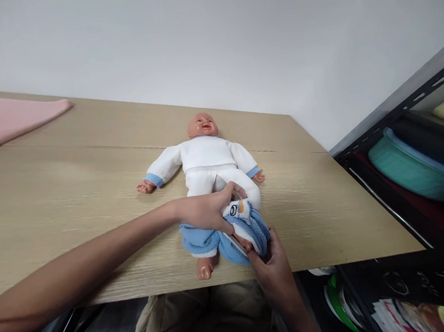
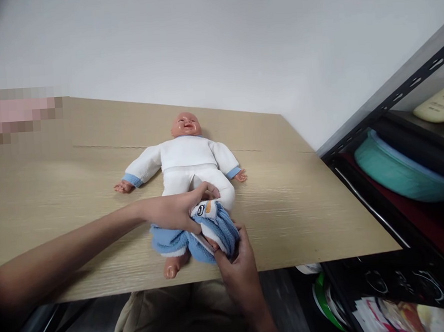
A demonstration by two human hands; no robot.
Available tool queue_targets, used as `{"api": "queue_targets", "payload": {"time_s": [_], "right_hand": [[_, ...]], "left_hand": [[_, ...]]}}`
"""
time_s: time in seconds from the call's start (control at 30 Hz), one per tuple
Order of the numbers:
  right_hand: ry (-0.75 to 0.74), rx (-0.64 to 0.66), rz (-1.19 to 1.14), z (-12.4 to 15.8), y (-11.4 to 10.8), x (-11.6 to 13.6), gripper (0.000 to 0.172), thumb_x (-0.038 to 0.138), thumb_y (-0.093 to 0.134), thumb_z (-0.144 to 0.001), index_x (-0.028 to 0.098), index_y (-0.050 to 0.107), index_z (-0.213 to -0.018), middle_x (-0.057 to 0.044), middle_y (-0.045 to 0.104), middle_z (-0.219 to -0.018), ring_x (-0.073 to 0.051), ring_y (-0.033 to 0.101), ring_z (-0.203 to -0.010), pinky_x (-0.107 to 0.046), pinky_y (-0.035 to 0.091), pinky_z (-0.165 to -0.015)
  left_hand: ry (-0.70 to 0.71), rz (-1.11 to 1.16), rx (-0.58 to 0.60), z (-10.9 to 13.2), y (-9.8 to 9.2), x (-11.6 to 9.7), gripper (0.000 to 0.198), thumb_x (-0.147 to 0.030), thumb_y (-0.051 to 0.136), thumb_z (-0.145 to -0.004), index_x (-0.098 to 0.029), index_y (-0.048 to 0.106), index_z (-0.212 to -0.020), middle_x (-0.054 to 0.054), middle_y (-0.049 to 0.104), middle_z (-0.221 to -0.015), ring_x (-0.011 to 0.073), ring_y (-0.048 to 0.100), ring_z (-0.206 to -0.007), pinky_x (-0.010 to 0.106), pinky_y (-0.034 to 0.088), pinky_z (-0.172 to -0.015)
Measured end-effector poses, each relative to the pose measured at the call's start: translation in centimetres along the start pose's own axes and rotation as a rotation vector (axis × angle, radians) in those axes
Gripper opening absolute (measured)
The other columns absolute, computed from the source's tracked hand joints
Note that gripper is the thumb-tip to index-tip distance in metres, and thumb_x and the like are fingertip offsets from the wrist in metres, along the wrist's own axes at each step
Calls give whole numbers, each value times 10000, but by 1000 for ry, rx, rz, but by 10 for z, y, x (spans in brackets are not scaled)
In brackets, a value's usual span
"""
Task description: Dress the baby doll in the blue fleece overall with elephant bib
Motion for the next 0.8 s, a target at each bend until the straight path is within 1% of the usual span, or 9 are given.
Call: {"api": "queue_targets", "payload": {"time_s": [0.13,0.23,0.3,0.37,0.43,0.53,0.63,0.7,0.8], "right_hand": [[-97,39,-90,-12,-3,7,677,555,803,-971,299,440,-1482,-130,743,-1360,-270,789,-1168,-413,658,-1032],[-155,57,-10,-27,-13,20,510,514,803,-972,266,594,-1366,-114,746,-1293,-282,767,-1179,-420,638,-1043],[-168,93,71,-39,-19,31,401,478,828,-954,247,689,-1250,-98,745,-1271,-291,745,-1217,-415,620,-1057],[-129,219,116,-52,-17,38,361,452,857,-939,241,734,-1204,-77,765,-1240,-291,742,-1217,-408,609,-1058],[-66,380,130,-62,-14,43,334,439,873,-935,235,747,-1169,-59,794,-1184,-288,755,-1179,-407,614,-1033],[-40,527,201,-75,-14,51,349,438,892,-917,230,760,-1165,-59,812,-1179,-307,763,-1161,-438,627,-1010],[-123,613,325,-83,-13,63,471,467,934,-863,247,759,-1242,-58,809,-1222,-317,757,-1158,-453,624,-1011],[-210,618,384,-87,-12,72,434,505,892,-900,260,756,-1231,-44,801,-1205,-299,745,-1132,-434,615,-1010],[-317,576,424,-97,-8,81,290,536,688,-1063,258,760,-1100,-32,785,-1071,-257,721,-1013,-401,600,-973]], "left_hand": [[-9,-86,-36,1,-8,-6,635,-274,808,-793,-190,535,-1361,67,713,-1215,273,701,-1105,358,547,-929],[11,-175,-80,0,-20,-5,549,-265,818,-794,-176,631,-1303,53,743,-1125,280,705,-1043,358,535,-882],[63,-146,-56,0,-24,-4,465,-228,809,-801,-179,685,-1246,41,771,-1104,263,722,-1012,341,541,-866],[105,-113,-3,0,-26,-2,356,-201,805,-820,-180,729,-1167,26,799,-1077,236,738,-965,317,547,-839],[112,-124,40,0,-27,2,284,-258,841,-861,-182,759,-1122,25,820,-1069,234,751,-953,314,550,-832],[108,-150,95,0,-25,5,371,-462,906,-887,-195,785,-1114,35,840,-1086,254,769,-966,326,552,-843],[82,-184,99,1,-22,3,447,-562,899,-894,-208,773,-1138,30,831,-1056,251,761,-927,322,535,-810],[49,-232,54,5,-23,-2,485,-591,869,-915,-216,748,-1197,35,810,-1075,255,745,-943,325,518,-809],[-36,-360,-74,20,-33,-9,570,-655,793,-958,-220,693,-1313,65,762,-1159,277,706,-1011,348,496,-844]]}}
Point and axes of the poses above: each hand's wrist, its own z-axis away from the middle knuckle, its own y-axis out of the palm, x = y × z, the point moved 9 cm from there along -z, towards the middle knuckle
